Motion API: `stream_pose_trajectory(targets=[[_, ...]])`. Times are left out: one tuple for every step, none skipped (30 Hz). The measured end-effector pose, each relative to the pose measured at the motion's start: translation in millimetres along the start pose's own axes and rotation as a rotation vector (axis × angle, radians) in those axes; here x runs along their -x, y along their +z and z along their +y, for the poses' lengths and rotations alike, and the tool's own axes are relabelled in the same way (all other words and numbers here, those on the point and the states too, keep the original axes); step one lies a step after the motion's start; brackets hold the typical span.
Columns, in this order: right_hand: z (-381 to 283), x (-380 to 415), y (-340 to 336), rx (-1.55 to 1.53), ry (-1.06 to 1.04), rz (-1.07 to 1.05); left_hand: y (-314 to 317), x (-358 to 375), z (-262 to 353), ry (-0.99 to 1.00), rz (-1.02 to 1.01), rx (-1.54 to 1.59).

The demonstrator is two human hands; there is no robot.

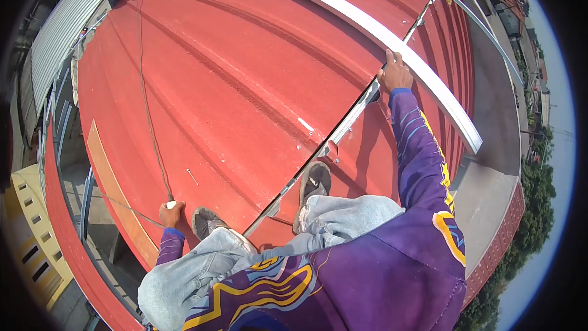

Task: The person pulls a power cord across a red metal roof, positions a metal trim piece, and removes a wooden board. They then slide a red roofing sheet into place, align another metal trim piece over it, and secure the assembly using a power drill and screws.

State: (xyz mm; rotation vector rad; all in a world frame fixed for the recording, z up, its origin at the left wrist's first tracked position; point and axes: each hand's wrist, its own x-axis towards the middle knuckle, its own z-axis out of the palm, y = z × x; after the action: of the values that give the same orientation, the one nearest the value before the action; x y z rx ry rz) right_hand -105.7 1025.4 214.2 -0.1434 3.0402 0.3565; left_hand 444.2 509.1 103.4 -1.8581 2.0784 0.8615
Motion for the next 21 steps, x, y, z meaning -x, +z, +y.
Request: stream_pose_trajectory(targets=[[8.1,0.3,0.7,-0.001,0.005,-0.001,-5.2,2.0,2.9,-0.039,-0.034,0.089],[11.2,-6.6,2.9,0.016,0.047,0.027,-12.9,13.6,19.9,-0.047,-0.055,0.071],[3.1,-17.4,6.3,0.014,0.072,0.056,-9.3,4.0,6.3,0.04,0.025,-0.09],[3.7,-24.0,3.5,-0.01,0.093,0.041,-9.7,3.3,1.9,0.052,0.041,-0.078],[1.5,-27.7,-1.6,0.005,0.113,0.016,-9.8,6.1,3.8,0.07,0.048,-0.064],[9.7,-35.7,7.6,0.023,0.091,0.008,-13.2,8.9,7.2,0.064,0.072,-0.054],[8.1,-36.3,8.7,0.05,0.064,0.016,-14.0,11.8,11.6,0.061,0.052,-0.093],[-0.3,-34.7,9.4,-0.006,-0.013,0.003,-14.1,12.2,14.6,0.057,0.029,-0.132],[-7.9,-30.0,12.8,-0.057,-0.092,-0.017,-12.8,9.5,13.2,0.046,0.038,-0.122],[-24.8,-16.0,10.4,-0.089,-0.207,-0.036,-10.1,6.5,8.9,0.058,0.03,-0.105],[-48.0,3.2,7.0,-0.12,-0.32,-0.06,-8.4,4.4,5.2,0.072,0.019,-0.092],[-69.4,22.2,5.3,-0.141,-0.412,-0.093,-8.7,3.5,3.7,0.06,0.018,-0.095],[-89.7,39.6,4.0,-0.163,-0.504,-0.125,-9.3,1.0,4.7,0.076,0.009,-0.123],[-106.3,54.2,3.7,-0.173,-0.574,-0.169,-8.7,0.3,5.1,0.089,0.002,-0.147],[-122.2,68.1,3.6,-0.187,-0.649,-0.214,-8.3,0.7,3.4,0.069,0.011,-0.146],[-135.2,82.3,2.8,-0.207,-0.719,-0.248,-7.8,-0.7,2.6,0.112,0.03,-0.189],[-146.8,94.8,1.3,-0.225,-0.79,-0.279,-8.2,-1.0,4.5,0.154,0.05,-0.228],[-156.9,107.1,0.4,-0.211,-0.833,-0.305,-9.5,0.2,7.0,0.145,0.032,-0.22],[-164.6,118.3,-1.2,-0.192,-0.872,-0.329,-8.6,-0.6,6.6,0.133,0.039,-0.213],[-170.8,128.0,-6.2,-0.17,-0.872,-0.369,-6.1,-2.3,5.6,0.14,0.042,-0.206],[-172.9,130.3,-3.2,-0.168,-0.89,-0.364,-5.3,-2.2,1.8,0.145,0.047,-0.2]])
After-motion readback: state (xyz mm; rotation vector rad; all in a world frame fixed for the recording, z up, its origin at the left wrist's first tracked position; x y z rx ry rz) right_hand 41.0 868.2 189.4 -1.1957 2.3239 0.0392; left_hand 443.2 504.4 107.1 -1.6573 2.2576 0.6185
